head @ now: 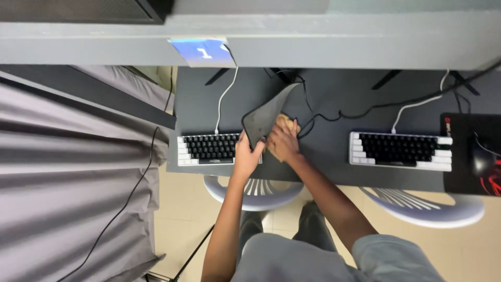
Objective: The person walks through a room with multiple computer workstations and cleans the surfaces using a cloth. They wipe down the desk areas, keyboards, mousepads, and the bases of the monitors at each station.
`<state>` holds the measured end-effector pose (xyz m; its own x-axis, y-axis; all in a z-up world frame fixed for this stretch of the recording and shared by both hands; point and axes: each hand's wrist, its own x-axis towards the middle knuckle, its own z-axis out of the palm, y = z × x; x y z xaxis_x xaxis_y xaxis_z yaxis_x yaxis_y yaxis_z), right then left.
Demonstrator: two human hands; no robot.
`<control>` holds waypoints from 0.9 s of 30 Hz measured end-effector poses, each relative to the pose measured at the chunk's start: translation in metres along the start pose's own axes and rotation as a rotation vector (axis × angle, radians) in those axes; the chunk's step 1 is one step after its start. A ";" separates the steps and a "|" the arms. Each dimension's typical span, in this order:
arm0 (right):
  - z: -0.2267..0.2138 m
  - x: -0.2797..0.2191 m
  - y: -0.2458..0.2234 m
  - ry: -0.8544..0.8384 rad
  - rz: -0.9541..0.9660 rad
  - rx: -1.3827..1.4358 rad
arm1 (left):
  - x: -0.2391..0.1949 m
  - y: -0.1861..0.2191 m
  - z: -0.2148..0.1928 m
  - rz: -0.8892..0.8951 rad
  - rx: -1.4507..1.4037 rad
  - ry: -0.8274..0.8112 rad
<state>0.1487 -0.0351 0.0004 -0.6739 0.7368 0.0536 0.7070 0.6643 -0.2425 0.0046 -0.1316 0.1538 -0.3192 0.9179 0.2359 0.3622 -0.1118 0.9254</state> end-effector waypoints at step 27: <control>0.069 -0.056 0.126 0.111 0.199 0.034 | 0.009 0.033 0.017 0.032 0.229 -0.026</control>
<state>0.2608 -0.0013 -0.0995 -0.4932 0.8633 0.1072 0.8146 0.5016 -0.2912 0.0281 -0.1208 0.1812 -0.2829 0.9250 0.2536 0.5623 -0.0543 0.8251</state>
